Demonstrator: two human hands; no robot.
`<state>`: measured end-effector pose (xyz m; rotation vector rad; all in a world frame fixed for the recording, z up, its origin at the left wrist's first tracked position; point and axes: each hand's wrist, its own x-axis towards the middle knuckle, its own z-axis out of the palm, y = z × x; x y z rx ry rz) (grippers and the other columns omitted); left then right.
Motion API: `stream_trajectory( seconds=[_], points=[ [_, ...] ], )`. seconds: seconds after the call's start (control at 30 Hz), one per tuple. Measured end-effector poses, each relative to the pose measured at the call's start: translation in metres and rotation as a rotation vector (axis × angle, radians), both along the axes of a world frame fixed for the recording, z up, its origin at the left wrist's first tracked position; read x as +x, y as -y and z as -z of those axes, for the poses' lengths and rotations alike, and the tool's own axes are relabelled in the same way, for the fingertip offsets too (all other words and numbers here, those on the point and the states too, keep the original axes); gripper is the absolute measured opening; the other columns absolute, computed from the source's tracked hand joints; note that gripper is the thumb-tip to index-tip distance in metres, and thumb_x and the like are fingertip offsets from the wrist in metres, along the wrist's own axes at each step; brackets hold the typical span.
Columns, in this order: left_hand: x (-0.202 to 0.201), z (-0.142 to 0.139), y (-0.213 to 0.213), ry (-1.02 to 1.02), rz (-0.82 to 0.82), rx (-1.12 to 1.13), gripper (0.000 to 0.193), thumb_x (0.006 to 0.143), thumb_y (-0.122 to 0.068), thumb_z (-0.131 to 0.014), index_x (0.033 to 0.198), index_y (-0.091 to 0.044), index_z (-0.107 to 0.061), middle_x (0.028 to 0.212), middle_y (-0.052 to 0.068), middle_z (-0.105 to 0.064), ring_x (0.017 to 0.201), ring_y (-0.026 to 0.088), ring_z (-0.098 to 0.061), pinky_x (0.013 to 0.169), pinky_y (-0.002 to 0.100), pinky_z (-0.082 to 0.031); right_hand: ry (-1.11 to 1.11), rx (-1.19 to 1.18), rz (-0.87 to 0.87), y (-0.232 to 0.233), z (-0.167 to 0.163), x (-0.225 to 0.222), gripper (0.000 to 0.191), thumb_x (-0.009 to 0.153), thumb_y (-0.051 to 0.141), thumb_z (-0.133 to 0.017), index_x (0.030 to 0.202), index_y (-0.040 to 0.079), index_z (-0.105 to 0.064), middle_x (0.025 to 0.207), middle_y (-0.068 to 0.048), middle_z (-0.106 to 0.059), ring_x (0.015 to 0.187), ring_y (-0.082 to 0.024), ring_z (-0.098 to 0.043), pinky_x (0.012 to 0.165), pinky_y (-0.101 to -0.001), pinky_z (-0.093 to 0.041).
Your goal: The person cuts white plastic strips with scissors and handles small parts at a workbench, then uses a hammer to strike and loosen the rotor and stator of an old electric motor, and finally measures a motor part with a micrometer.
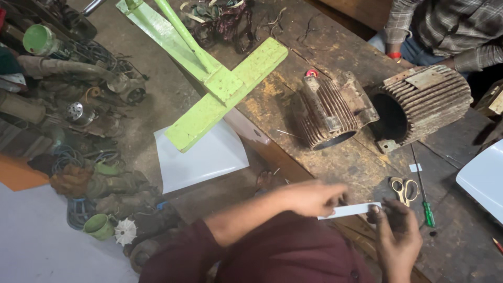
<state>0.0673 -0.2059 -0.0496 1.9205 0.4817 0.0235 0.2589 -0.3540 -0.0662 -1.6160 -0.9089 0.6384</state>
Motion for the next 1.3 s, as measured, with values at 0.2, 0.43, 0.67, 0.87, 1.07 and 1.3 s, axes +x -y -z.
stream_trajectory(
  seconds=[0.2, 0.43, 0.67, 0.87, 1.07, 1.3],
  points=[
    [0.031, 0.011, 0.022, 0.490, -0.319, 0.223, 0.020, 0.094, -0.017, -0.070, 0.113, -0.009, -0.067, 0.106, 0.011, -0.071, 0.106, 0.031, -0.071, 0.093, 0.041, -0.057, 0.296, -0.076, 0.001, 0.005, -0.018, -0.008, 0.013, 0.100, 0.006, -0.073, 0.112, 0.000, -0.072, 0.095, -0.004, -0.075, 0.085, -0.007, -0.068, 0.080, -0.0227, -0.053],
    [0.038, 0.013, 0.028, 0.471, -0.377, 0.206, 0.015, 0.094, -0.014, -0.071, 0.107, -0.008, -0.070, 0.102, 0.011, -0.072, 0.101, 0.029, -0.072, 0.090, 0.040, -0.057, 0.276, -0.069, -0.013, 0.010, -0.038, -0.009, 0.014, 0.094, 0.005, -0.077, 0.108, 0.001, -0.075, 0.096, -0.004, -0.072, 0.081, -0.006, -0.063, 0.073, -0.0225, -0.051],
    [0.042, 0.001, 0.034, 0.508, -0.373, 0.218, 0.016, 0.093, -0.013, -0.072, 0.109, -0.009, -0.070, 0.107, 0.011, -0.073, 0.102, 0.029, -0.073, 0.089, 0.038, -0.058, 0.244, -0.019, -0.040, 0.014, -0.038, -0.006, 0.015, 0.089, 0.002, -0.077, 0.104, 0.001, -0.074, 0.096, -0.003, -0.070, 0.086, -0.008, -0.065, 0.077, -0.0232, -0.051],
    [0.042, -0.003, 0.028, 0.521, -0.322, 0.231, 0.020, 0.089, -0.008, -0.070, 0.109, -0.008, -0.072, 0.110, 0.014, -0.072, 0.104, 0.033, -0.071, 0.089, 0.041, -0.057, 0.478, -0.084, 0.029, 0.022, -0.031, 0.000, 0.017, 0.080, 0.001, -0.084, 0.095, -0.001, -0.076, 0.075, -0.007, -0.057, 0.069, -0.013, -0.055, 0.064, -0.0273, -0.044],
    [0.054, 0.007, 0.016, 0.433, -0.243, 0.065, 0.014, 0.094, -0.007, -0.069, 0.108, -0.004, -0.069, 0.106, 0.015, -0.068, 0.103, 0.033, -0.068, 0.088, 0.040, -0.054, 0.054, 0.030, 0.071, 0.005, -0.007, 0.000, 0.010, 0.091, 0.002, -0.077, 0.092, 0.000, -0.068, 0.088, -0.001, -0.068, 0.079, -0.007, -0.059, 0.070, -0.0228, -0.049],
    [0.068, 0.019, 0.009, 0.425, -0.248, -0.057, 0.020, 0.093, -0.014, -0.069, 0.109, -0.002, -0.066, 0.107, 0.013, -0.064, 0.100, 0.029, -0.066, 0.084, 0.038, -0.055, -0.057, -0.040, 0.128, 0.003, -0.004, 0.003, 0.011, 0.091, -0.001, -0.073, 0.101, 0.000, -0.070, 0.098, -0.002, -0.073, 0.090, -0.008, -0.067, 0.081, -0.0230, -0.054]
  ],
)
